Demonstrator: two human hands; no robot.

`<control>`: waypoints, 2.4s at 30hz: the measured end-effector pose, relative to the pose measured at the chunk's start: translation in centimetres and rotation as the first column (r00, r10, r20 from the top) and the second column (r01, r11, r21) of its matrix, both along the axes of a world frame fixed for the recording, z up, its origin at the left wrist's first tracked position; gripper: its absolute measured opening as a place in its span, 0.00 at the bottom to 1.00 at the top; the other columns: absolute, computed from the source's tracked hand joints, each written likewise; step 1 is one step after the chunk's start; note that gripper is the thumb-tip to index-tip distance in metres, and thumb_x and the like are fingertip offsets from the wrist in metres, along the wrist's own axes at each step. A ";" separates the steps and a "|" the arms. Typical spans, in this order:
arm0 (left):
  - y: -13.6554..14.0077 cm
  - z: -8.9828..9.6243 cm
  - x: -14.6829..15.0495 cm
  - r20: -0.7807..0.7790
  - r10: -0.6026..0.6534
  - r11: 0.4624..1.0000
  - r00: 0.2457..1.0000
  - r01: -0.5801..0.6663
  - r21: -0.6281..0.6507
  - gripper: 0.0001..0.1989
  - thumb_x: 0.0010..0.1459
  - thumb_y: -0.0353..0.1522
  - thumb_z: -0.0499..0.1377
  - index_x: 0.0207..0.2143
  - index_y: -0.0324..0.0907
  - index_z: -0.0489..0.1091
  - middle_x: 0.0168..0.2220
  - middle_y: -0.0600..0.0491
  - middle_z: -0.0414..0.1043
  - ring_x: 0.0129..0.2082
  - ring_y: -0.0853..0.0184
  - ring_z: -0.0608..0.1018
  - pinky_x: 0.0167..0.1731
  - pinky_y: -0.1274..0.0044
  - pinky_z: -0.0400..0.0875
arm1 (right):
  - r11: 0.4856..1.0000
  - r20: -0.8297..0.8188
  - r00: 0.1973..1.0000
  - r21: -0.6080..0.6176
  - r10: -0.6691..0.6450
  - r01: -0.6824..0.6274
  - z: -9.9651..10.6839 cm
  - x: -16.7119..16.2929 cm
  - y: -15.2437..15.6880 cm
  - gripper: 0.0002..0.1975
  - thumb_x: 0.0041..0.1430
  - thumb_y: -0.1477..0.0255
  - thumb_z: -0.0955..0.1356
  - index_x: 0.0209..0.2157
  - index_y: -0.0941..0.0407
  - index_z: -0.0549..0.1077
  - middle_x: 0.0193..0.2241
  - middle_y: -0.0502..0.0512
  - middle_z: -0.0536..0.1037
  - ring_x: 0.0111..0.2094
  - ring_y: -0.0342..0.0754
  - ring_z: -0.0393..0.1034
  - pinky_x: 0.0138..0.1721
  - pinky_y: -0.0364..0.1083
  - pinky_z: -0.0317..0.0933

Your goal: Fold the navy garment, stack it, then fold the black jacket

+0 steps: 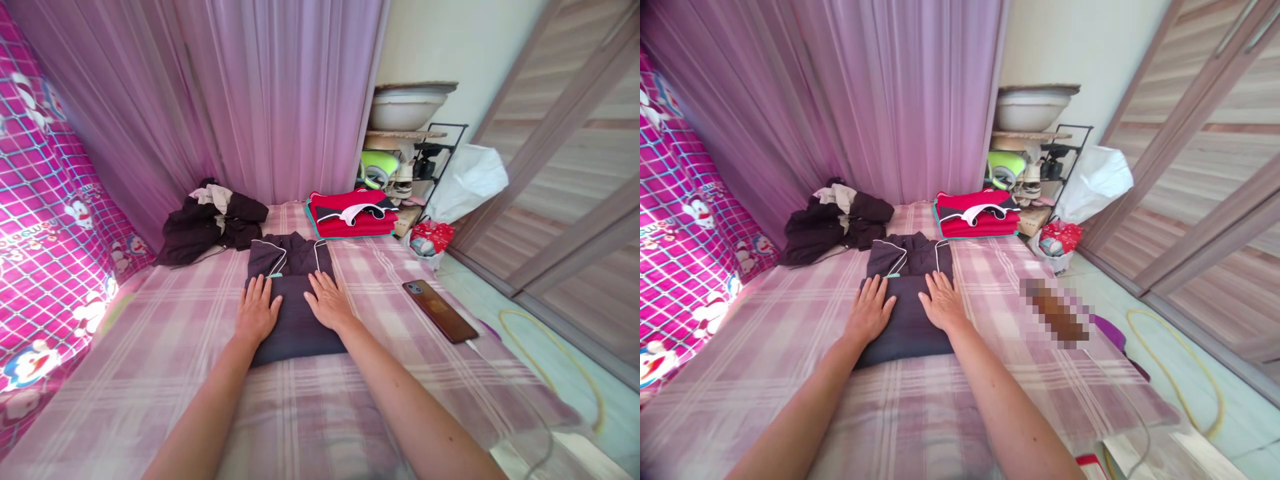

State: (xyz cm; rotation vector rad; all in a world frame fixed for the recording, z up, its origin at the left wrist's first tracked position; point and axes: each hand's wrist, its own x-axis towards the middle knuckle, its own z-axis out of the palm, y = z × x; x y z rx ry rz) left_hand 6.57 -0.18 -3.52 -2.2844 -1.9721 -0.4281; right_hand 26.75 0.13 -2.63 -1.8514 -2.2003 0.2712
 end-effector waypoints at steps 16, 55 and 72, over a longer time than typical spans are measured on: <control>-0.3 0.7 -0.5 0.001 0.054 0.984 0.999 -0.053 -0.170 0.29 0.67 0.41 0.41 0.67 0.42 0.53 0.70 0.47 0.47 0.70 0.57 0.50 0.64 0.54 0.50 | 0.997 -0.035 0.999 0.075 0.037 -0.035 1.1 -5.2 -1.4 0.27 0.69 0.62 0.54 0.65 0.55 0.59 0.68 0.58 0.55 0.68 0.53 0.45 0.66 0.60 0.36; -0.7 0.4 0.4 0.046 0.038 0.993 0.998 -0.033 -0.116 0.29 0.67 0.44 0.42 0.68 0.47 0.52 0.69 0.50 0.49 0.69 0.57 0.51 0.66 0.53 0.43 | 0.995 0.058 0.998 0.099 0.010 -0.016 0.9 -4.7 -3.8 0.27 0.69 0.63 0.54 0.65 0.53 0.59 0.68 0.58 0.55 0.68 0.55 0.45 0.64 0.64 0.38; -0.3 0.0 -1.9 0.262 -0.060 0.979 0.963 0.108 -0.173 0.30 0.66 0.42 0.45 0.66 0.40 0.54 0.70 0.48 0.47 0.70 0.58 0.48 0.66 0.58 0.48 | 0.998 0.045 0.997 0.004 -0.063 0.063 -0.9 1.0 -3.7 0.28 0.69 0.63 0.54 0.67 0.54 0.54 0.69 0.58 0.48 0.69 0.54 0.43 0.64 0.62 0.46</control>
